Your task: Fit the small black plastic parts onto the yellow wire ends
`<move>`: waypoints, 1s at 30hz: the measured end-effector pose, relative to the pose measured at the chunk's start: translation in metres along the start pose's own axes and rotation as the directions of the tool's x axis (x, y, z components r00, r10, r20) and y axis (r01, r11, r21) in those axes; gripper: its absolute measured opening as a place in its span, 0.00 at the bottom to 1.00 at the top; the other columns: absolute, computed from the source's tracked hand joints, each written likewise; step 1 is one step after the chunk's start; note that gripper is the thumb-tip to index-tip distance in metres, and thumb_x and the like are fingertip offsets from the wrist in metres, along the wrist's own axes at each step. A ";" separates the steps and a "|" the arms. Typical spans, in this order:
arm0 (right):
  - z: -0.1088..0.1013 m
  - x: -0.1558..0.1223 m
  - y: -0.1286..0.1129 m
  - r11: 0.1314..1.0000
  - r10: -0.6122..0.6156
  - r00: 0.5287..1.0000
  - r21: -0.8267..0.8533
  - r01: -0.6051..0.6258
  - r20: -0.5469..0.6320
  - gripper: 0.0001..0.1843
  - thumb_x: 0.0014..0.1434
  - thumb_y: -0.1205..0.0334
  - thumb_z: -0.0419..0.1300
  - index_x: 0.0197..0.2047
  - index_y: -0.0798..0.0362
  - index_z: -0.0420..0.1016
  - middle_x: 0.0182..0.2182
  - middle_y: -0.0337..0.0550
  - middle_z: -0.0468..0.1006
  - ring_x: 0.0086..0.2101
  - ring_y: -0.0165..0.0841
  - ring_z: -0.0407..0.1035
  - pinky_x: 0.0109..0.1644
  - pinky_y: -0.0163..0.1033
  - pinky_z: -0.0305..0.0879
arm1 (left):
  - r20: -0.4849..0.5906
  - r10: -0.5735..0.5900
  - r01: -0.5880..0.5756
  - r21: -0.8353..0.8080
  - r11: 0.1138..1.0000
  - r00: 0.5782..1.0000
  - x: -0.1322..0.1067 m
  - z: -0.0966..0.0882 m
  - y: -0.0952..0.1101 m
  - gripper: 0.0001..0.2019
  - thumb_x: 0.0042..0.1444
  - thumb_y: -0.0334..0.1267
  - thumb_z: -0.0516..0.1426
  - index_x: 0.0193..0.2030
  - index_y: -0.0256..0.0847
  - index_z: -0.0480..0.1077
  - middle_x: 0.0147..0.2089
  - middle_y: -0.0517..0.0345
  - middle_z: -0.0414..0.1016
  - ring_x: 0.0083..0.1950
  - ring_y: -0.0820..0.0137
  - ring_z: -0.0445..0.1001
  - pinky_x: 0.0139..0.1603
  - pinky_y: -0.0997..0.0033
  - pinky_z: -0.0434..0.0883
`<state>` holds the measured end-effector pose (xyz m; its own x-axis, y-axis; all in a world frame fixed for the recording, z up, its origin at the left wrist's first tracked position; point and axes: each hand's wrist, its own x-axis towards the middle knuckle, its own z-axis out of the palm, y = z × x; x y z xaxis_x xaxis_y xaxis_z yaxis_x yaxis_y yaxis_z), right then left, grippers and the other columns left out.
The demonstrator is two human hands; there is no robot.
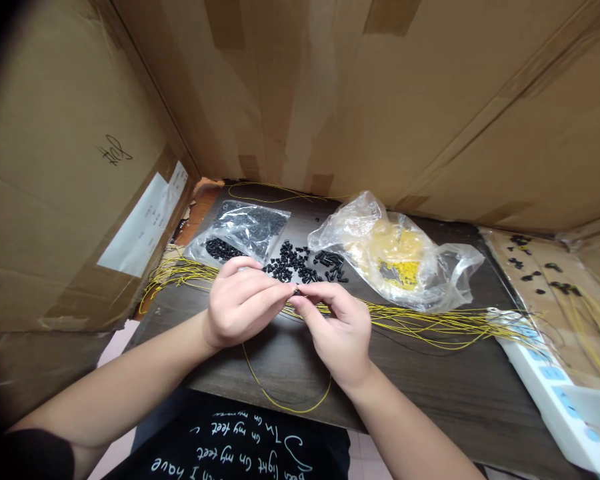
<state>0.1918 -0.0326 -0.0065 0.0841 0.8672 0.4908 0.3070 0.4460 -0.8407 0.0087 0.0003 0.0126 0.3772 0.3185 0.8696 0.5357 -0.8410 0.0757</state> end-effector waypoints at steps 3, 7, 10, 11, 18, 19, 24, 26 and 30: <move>-0.001 0.001 0.002 0.999 0.009 0.999 0.045 -0.011 0.032 0.07 0.60 0.63 0.69 0.43 0.49 0.81 0.35 0.43 0.82 0.31 0.33 0.77 0.35 0.40 0.77 | 0.017 -0.023 0.024 -0.052 0.998 1.000 -0.002 0.002 -0.002 0.08 0.63 0.30 0.60 0.48 0.41 0.74 0.37 0.59 0.83 0.34 0.73 0.78 0.47 0.64 0.72; -0.002 0.004 0.002 0.997 -0.023 0.997 0.079 0.017 0.070 0.08 0.61 0.66 0.67 0.44 0.48 0.82 0.35 0.43 0.81 0.31 0.32 0.76 0.34 0.40 0.75 | 0.034 -0.052 0.056 -0.130 0.990 0.998 -0.006 0.004 -0.005 0.11 0.64 0.28 0.59 0.52 0.41 0.72 0.37 0.59 0.83 0.35 0.73 0.78 0.47 0.65 0.73; -0.002 0.008 0.001 0.996 -0.056 0.994 0.077 0.049 0.093 0.09 0.63 0.68 0.65 0.45 0.47 0.82 0.34 0.41 0.80 0.31 0.31 0.74 0.34 0.40 0.73 | 0.046 -0.071 0.078 -0.172 0.982 0.996 -0.007 0.007 -0.007 0.14 0.64 0.27 0.58 0.56 0.41 0.70 0.38 0.59 0.82 0.36 0.74 0.77 0.48 0.66 0.74; -0.003 0.009 0.001 0.996 -0.064 0.993 0.074 0.057 0.099 0.10 0.63 0.68 0.64 0.46 0.47 0.82 0.34 0.41 0.79 0.30 0.31 0.74 0.34 0.40 0.73 | 0.048 -0.076 0.083 -0.184 0.979 0.996 -0.007 0.007 -0.007 0.15 0.64 0.27 0.58 0.56 0.40 0.69 0.38 0.59 0.82 0.36 0.74 0.77 0.48 0.66 0.74; -0.003 0.013 0.000 0.998 -0.066 0.992 0.020 0.064 0.109 0.09 0.65 0.66 0.62 0.46 0.47 0.82 0.36 0.42 0.77 0.28 0.29 0.71 0.31 0.39 0.71 | 0.084 -0.157 0.174 -0.271 0.947 0.984 -0.006 0.009 -0.005 0.14 0.65 0.33 0.60 0.56 0.40 0.69 0.40 0.57 0.83 0.37 0.72 0.77 0.45 0.66 0.75; -0.003 0.013 -0.001 0.997 -0.075 0.991 0.009 0.074 0.108 0.09 0.65 0.66 0.61 0.46 0.47 0.82 0.36 0.42 0.77 0.29 0.30 0.71 0.32 0.39 0.71 | 0.088 -0.171 0.190 -0.289 0.938 0.981 -0.005 0.009 -0.005 0.14 0.65 0.32 0.60 0.57 0.40 0.69 0.40 0.57 0.83 0.37 0.72 0.77 0.45 0.67 0.75; -0.004 0.015 -0.002 0.991 -0.105 0.983 -0.072 0.117 0.149 0.10 0.66 0.66 0.61 0.46 0.46 0.83 0.37 0.43 0.78 0.34 0.33 0.74 0.37 0.41 0.73 | 0.108 -0.237 0.260 -0.351 0.899 0.965 -0.005 0.009 -0.005 0.12 0.66 0.31 0.58 0.56 0.41 0.70 0.39 0.58 0.82 0.38 0.72 0.79 0.45 0.67 0.76; -0.004 0.016 -0.002 0.988 -0.106 0.980 -0.092 0.122 0.168 0.10 0.66 0.66 0.60 0.45 0.46 0.83 0.37 0.44 0.78 0.34 0.33 0.74 0.38 0.42 0.73 | 0.126 -0.267 0.294 -0.363 0.884 0.956 -0.005 0.010 -0.005 0.12 0.65 0.32 0.59 0.55 0.41 0.70 0.37 0.59 0.81 0.38 0.72 0.79 0.46 0.68 0.76; -0.002 0.017 -0.001 0.987 -0.102 0.973 -0.103 0.126 0.207 0.10 0.67 0.66 0.59 0.46 0.47 0.82 0.37 0.44 0.78 0.35 0.33 0.74 0.39 0.42 0.73 | 0.211 -0.357 0.414 -0.407 0.814 0.910 -0.007 0.013 -0.005 0.14 0.63 0.35 0.62 0.54 0.41 0.70 0.36 0.61 0.81 0.37 0.73 0.80 0.45 0.70 0.76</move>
<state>0.1945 -0.0185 0.0036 -0.1456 0.8440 0.5162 0.4109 0.5263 -0.7445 0.0129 0.0080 0.0001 0.3112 0.6827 0.6612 0.2854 -0.7307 0.6202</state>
